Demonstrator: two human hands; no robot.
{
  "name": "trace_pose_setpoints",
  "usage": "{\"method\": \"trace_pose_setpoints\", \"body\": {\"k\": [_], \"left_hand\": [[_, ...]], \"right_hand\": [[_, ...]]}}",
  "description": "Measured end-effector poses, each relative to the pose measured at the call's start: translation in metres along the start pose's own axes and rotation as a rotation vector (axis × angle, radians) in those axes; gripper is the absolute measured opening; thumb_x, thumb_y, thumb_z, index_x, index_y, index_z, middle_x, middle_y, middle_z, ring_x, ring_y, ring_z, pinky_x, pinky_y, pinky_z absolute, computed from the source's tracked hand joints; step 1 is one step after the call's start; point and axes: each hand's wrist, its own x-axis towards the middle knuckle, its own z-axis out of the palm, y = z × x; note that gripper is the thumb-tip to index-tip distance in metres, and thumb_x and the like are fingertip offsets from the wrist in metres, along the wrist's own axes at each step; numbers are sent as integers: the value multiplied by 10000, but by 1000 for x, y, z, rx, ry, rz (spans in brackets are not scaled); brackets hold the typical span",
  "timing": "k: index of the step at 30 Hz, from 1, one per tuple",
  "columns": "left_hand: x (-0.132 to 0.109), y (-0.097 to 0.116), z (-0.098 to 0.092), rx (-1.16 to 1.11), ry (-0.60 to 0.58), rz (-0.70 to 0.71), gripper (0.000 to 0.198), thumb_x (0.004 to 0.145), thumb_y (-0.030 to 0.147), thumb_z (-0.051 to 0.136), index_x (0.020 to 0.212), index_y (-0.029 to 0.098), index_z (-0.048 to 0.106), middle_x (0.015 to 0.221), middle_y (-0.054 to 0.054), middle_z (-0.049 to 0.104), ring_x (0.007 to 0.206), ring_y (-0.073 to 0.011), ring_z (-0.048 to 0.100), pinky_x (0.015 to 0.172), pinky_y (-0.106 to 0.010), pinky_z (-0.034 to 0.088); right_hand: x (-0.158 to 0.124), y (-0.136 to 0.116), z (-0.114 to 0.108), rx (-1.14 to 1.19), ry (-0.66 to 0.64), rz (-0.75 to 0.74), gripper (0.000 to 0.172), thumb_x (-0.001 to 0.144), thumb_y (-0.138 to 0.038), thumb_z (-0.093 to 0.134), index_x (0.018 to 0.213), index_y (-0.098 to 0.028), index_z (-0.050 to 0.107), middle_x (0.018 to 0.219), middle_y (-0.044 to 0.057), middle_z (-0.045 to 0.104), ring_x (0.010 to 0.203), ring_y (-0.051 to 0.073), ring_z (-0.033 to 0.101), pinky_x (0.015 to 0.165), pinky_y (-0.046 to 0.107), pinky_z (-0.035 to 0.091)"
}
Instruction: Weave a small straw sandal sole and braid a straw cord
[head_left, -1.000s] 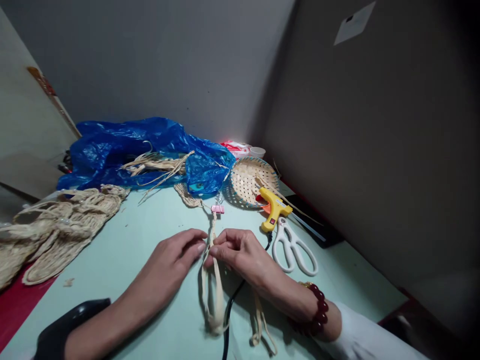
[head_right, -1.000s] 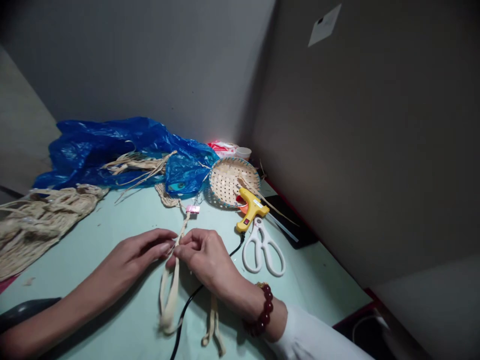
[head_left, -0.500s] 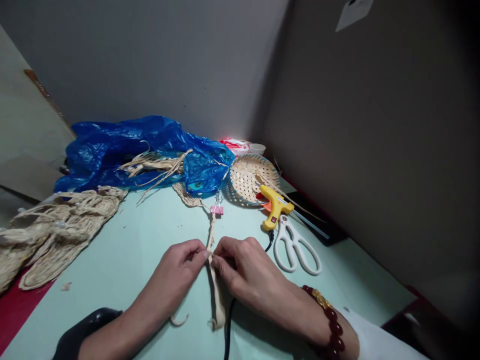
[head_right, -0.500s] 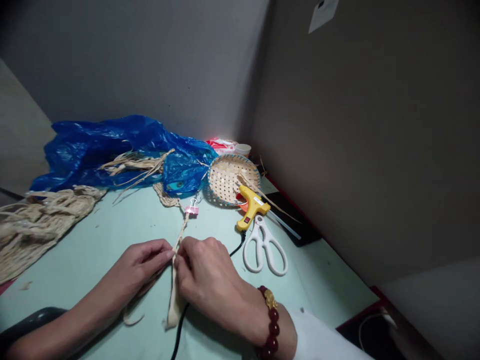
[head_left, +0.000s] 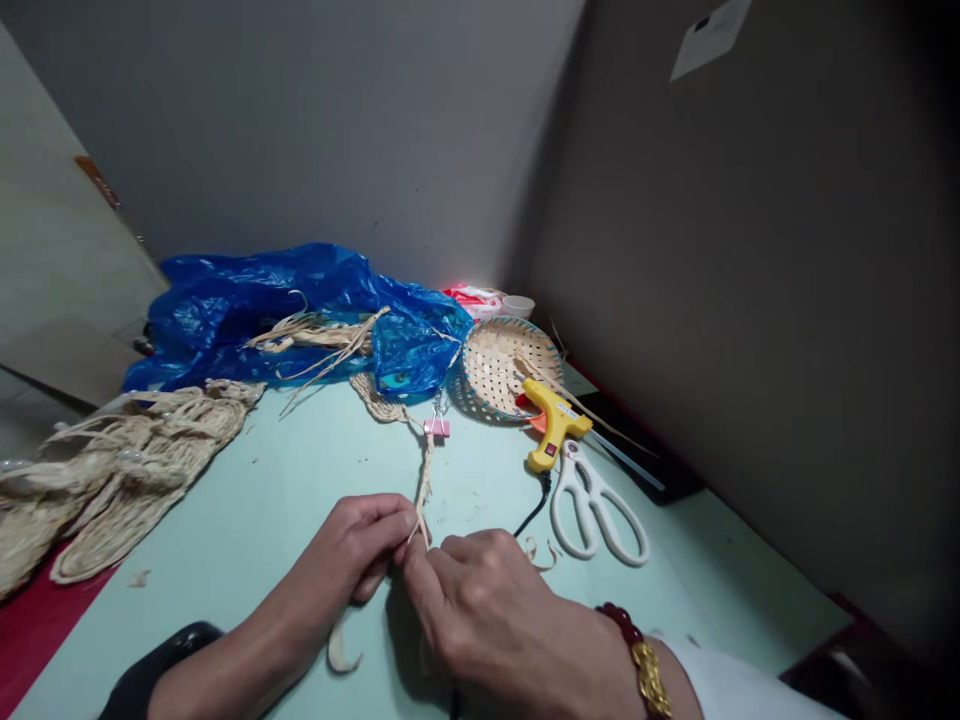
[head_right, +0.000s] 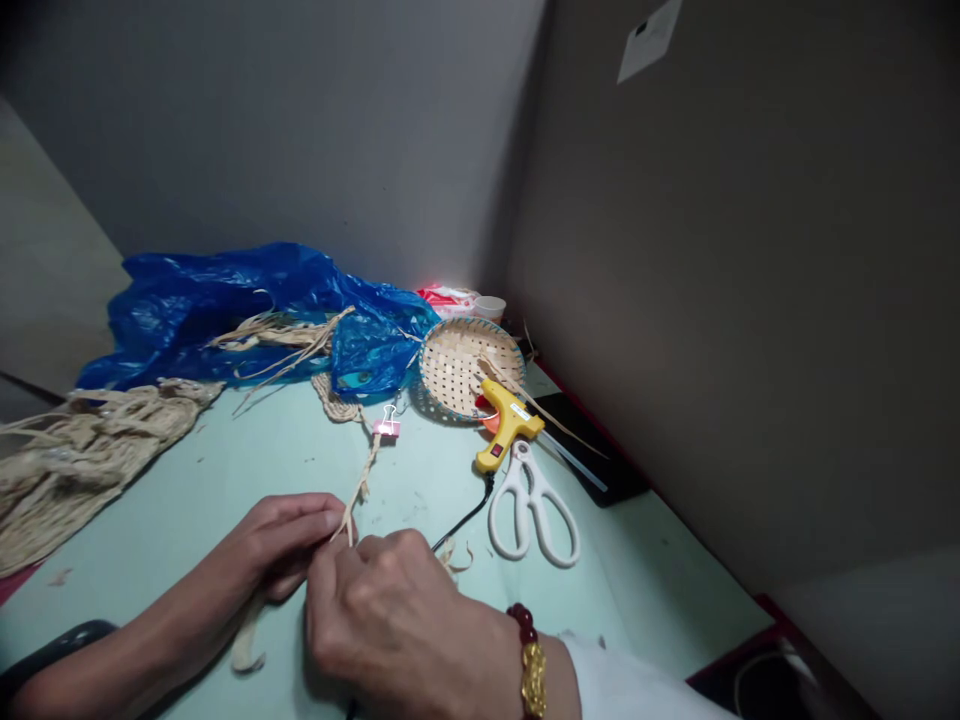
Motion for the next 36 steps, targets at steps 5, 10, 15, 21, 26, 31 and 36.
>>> {"method": "trace_pose_setpoints", "body": {"k": [5,10,15,21,26,31,36], "left_hand": [[1,-1,-1,-24,1,-15,290,789,433,562,670,170,534,521,91,402,390,-41,210,409,-239,108],[-1,0,-2,-9,-35,-7,303,814,460,537,731,168,536,596,84,413,421,-43,206,423,-236,113],[-2,1,-1,136,-19,51,292,845,411,506,689,169,550,586,57,456,491,-88,319,475,-233,225],[-2,2,-2,245,-11,92,320,862,420,502,670,179,586,559,54,445,569,-133,383,550,-257,269],[-4,-1,0,261,-29,80,280,855,384,484,677,186,571,556,60,425,558,-134,369,542,-258,264],[-16,2,-2,402,22,96,368,904,454,412,636,218,501,555,48,441,570,-151,418,572,-268,311],[-35,3,12,547,164,181,336,911,457,416,657,247,484,589,31,515,577,-171,480,578,-283,327]], "right_hand": [[0,9,-11,393,180,364,230,933,-269,471,822,-154,636,671,17,631,531,133,502,516,283,308],[7,32,-8,920,138,674,233,914,-381,549,905,-177,660,709,-3,656,636,117,574,571,210,374],[10,38,3,1087,-4,612,145,876,-214,534,820,-153,653,709,5,650,653,123,562,580,207,381],[8,33,1,1089,69,622,164,876,-125,463,837,-164,618,714,-12,616,678,115,551,627,212,384],[12,31,6,1084,94,696,170,893,-221,510,777,-155,615,699,-7,616,650,107,525,589,206,363],[12,29,10,1038,158,740,140,846,-170,532,729,-151,607,633,-10,619,589,102,527,565,202,361],[13,25,9,977,223,763,145,801,-124,529,699,-151,628,628,-8,602,582,107,491,555,217,331]]}}
